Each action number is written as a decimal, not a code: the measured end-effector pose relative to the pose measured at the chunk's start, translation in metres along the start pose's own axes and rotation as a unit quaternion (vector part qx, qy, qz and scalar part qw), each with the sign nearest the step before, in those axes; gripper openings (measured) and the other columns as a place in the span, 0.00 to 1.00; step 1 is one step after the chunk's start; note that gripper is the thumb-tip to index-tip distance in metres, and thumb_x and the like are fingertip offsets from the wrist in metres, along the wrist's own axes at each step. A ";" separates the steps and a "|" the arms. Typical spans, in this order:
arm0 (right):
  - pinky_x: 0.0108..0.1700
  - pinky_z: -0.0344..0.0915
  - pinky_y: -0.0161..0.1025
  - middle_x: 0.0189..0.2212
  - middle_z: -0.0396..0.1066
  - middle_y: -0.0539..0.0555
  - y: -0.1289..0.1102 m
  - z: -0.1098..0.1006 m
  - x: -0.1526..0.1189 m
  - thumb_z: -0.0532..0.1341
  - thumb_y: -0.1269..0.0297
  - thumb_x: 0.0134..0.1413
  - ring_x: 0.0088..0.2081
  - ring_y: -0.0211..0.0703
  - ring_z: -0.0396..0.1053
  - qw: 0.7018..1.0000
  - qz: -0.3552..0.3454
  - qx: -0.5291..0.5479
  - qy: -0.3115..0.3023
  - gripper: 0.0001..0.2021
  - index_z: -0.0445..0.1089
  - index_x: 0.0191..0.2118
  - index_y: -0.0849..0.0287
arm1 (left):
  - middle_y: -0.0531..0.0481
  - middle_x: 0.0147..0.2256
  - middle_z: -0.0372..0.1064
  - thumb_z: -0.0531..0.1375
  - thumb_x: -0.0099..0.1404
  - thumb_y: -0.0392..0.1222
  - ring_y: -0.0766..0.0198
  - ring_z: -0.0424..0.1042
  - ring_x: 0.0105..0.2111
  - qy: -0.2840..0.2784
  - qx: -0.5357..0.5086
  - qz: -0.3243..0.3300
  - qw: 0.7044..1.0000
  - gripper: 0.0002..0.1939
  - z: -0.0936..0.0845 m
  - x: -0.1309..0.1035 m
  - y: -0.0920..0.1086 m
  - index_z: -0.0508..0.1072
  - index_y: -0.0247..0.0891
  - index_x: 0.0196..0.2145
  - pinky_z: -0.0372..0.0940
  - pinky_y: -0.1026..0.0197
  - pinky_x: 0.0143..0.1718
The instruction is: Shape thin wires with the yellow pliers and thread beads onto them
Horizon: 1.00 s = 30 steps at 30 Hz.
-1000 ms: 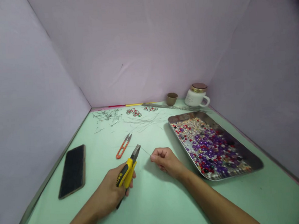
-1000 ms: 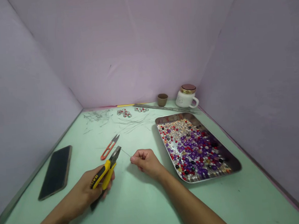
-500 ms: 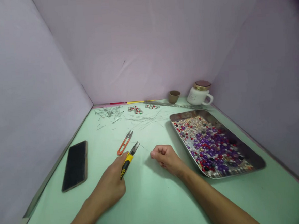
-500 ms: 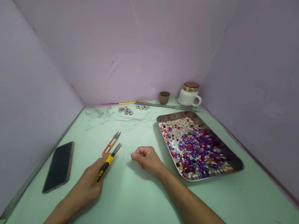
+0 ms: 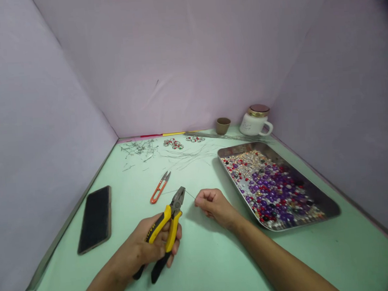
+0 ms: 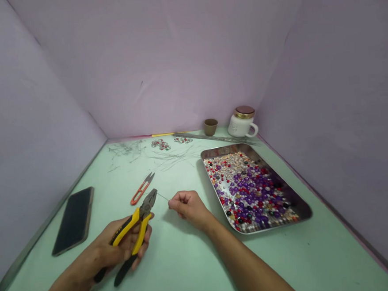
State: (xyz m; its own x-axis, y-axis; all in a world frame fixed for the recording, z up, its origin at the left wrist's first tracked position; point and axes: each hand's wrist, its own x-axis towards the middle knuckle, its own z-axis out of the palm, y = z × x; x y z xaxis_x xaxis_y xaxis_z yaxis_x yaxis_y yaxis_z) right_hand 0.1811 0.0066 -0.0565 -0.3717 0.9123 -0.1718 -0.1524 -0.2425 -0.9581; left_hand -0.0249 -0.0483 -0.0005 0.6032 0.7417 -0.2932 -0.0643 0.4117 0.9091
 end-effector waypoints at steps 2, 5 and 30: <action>0.15 0.43 0.29 0.11 0.53 0.42 0.001 -0.001 0.000 0.63 0.53 0.38 0.13 0.27 0.48 1.000 -0.006 0.004 -0.005 0.16 0.64 0.21 0.62 | 0.48 0.33 0.61 0.59 0.43 0.35 0.64 0.63 0.28 -0.031 -0.096 0.005 0.995 0.27 0.002 0.001 -0.003 0.63 0.40 0.44 0.62 0.61 0.23; 0.15 0.42 0.29 0.09 0.53 0.42 0.002 -0.002 0.001 0.62 0.53 0.39 0.12 0.27 0.47 1.000 -0.007 -0.006 -0.006 0.16 0.63 0.20 0.62 | 0.47 0.33 0.61 0.58 0.45 0.36 0.65 0.63 0.27 -0.007 -0.051 0.005 0.999 0.27 0.001 0.000 -0.002 0.62 0.39 0.46 0.61 0.62 0.23; 0.15 0.42 0.29 0.10 0.52 0.42 0.002 -0.001 0.001 0.61 0.53 0.41 0.13 0.27 0.46 1.000 -0.010 -0.019 -0.002 0.15 0.63 0.20 0.61 | 0.46 0.36 0.60 0.55 0.42 0.32 0.65 0.62 0.28 -0.008 -0.138 -0.009 0.990 0.30 -0.005 -0.008 0.009 0.61 0.38 0.47 0.60 0.64 0.21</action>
State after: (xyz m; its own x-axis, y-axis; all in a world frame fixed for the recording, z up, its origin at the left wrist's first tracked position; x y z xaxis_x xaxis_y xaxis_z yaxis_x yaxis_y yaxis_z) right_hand 0.1810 0.0078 -0.0585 -0.3725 0.9154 -0.1524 -0.1247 -0.2121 -0.9693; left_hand -0.0336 -0.0477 0.0087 0.6179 0.7260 -0.3019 -0.2666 0.5547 0.7882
